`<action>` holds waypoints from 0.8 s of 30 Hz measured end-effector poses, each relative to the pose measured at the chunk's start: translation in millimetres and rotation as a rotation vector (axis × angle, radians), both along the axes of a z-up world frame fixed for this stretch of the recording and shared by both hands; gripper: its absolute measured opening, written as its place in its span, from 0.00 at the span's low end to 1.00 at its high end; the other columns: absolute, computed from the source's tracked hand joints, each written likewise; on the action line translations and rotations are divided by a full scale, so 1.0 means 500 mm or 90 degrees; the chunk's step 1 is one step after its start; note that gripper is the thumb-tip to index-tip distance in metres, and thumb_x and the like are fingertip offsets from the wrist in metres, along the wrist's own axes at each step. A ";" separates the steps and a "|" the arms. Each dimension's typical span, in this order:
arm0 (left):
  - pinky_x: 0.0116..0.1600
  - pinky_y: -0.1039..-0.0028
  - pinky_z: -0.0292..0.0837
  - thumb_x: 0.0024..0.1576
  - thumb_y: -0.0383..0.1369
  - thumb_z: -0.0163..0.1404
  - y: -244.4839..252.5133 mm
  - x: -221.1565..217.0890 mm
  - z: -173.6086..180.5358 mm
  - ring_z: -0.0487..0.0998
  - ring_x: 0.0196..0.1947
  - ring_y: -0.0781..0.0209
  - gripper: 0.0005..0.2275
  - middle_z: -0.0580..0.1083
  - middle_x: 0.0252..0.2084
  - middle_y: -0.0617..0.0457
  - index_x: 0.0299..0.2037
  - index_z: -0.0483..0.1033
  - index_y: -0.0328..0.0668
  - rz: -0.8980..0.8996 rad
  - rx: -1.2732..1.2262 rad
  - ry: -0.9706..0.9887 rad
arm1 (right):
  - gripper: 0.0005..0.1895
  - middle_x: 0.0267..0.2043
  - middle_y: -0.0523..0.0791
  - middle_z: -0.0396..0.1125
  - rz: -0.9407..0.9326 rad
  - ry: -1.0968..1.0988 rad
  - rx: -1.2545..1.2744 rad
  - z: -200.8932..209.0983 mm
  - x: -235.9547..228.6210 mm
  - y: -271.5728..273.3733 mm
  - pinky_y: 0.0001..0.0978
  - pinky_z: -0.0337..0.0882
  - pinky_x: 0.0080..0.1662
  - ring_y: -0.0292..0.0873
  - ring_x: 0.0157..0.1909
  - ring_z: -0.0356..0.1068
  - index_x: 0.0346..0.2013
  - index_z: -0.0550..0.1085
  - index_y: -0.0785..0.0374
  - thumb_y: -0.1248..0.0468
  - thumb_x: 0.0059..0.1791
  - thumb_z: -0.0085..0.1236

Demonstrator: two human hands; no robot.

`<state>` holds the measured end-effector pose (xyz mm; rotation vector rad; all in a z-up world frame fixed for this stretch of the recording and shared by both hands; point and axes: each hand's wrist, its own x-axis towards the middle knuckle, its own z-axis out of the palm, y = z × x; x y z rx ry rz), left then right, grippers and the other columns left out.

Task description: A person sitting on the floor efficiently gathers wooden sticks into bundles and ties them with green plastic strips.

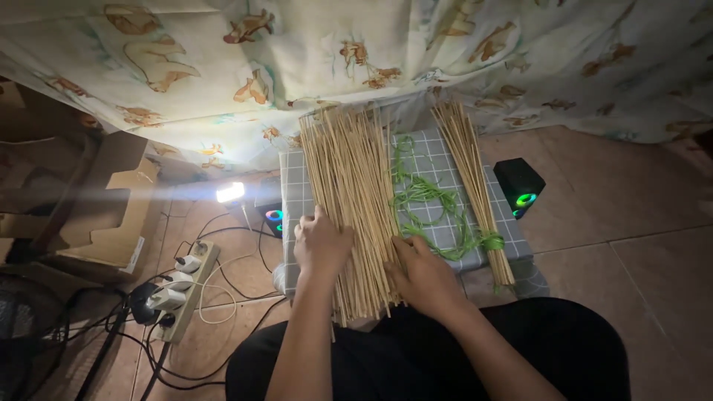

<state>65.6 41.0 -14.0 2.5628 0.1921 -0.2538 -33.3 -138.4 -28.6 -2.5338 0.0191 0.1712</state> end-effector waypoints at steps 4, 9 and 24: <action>0.53 0.45 0.75 0.49 0.33 0.55 -0.004 0.036 -0.033 0.75 0.55 0.31 0.33 0.72 0.49 0.33 0.68 0.63 0.30 0.029 0.028 0.000 | 0.29 0.59 0.53 0.66 0.015 0.001 0.006 0.007 0.001 -0.005 0.53 0.78 0.43 0.64 0.48 0.75 0.67 0.66 0.65 0.58 0.52 0.54; 0.56 0.43 0.73 0.49 0.35 0.59 -0.009 0.041 -0.028 0.74 0.57 0.27 0.39 0.71 0.52 0.29 0.71 0.57 0.27 -0.003 0.058 0.022 | 0.28 0.58 0.52 0.66 0.026 0.000 0.001 0.008 0.002 -0.011 0.52 0.78 0.44 0.63 0.48 0.75 0.67 0.67 0.65 0.56 0.53 0.53; 0.52 0.42 0.74 0.48 0.30 0.59 -0.026 0.126 -0.138 0.78 0.52 0.27 0.39 0.74 0.47 0.26 0.69 0.55 0.18 0.003 0.106 0.020 | 0.28 0.58 0.52 0.64 0.033 -0.017 -0.008 -0.011 -0.002 -0.014 0.55 0.77 0.45 0.65 0.48 0.75 0.66 0.66 0.64 0.56 0.53 0.53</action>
